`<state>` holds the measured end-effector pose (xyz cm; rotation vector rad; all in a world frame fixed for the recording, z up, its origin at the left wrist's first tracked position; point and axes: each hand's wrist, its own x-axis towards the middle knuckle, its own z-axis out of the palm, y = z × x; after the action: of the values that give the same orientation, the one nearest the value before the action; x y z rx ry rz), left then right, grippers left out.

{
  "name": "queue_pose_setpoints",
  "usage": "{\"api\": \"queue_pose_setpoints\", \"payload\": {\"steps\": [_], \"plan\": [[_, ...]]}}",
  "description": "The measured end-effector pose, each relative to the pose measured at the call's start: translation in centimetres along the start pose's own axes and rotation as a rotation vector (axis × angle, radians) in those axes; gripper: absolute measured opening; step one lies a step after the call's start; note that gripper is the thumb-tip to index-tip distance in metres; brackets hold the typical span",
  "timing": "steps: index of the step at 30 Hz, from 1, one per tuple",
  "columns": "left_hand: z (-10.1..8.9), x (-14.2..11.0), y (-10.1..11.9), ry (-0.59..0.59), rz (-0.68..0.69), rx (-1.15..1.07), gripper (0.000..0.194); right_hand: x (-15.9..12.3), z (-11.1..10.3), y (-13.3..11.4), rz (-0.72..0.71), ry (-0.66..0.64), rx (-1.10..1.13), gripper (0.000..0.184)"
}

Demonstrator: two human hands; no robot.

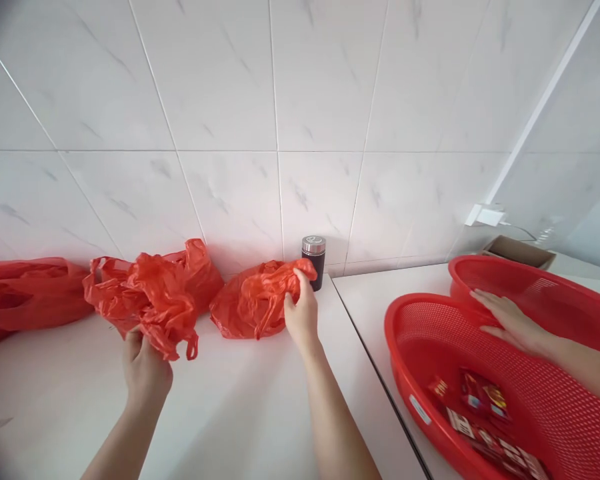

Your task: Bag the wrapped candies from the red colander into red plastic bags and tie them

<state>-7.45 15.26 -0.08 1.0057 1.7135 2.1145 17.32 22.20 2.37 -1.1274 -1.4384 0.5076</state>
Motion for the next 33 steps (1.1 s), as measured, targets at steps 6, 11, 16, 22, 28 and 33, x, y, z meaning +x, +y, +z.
{"api": "queue_pose_setpoints", "payload": {"steps": [6, 11, 16, 22, 28, 33], "plan": [[4.5, 0.6, 2.9, -0.086, 0.316, 0.295, 0.037, 0.0, -1.5, -3.3, -0.104, 0.223, 0.105, 0.059], [9.4, 0.5, -1.6, -0.512, 0.467, 0.53, 0.036, 0.0, -0.8, -2.9, -0.171, 0.189, -0.009, 0.075], [10.2, 0.8, -7.1, -0.806, 0.443, 0.671, 0.035, -1.3, 2.6, 1.7, -0.123, -0.183, -0.398, 0.053], [8.3, 2.5, -5.5, -0.812, 0.482, 0.595, 0.033, -3.6, 5.1, 5.7, -0.008, -0.281, -0.449, 0.046], [5.0, -1.3, 0.6, -0.484, 0.486, 0.41, 0.045, -1.6, 3.1, 1.5, -0.137, 0.06, -0.263, 0.041], [3.5, -4.9, 5.5, -0.454, 0.403, 0.207, 0.071, -2.4, 1.4, -4.7, -0.282, 0.018, 0.045, 0.035]]}}
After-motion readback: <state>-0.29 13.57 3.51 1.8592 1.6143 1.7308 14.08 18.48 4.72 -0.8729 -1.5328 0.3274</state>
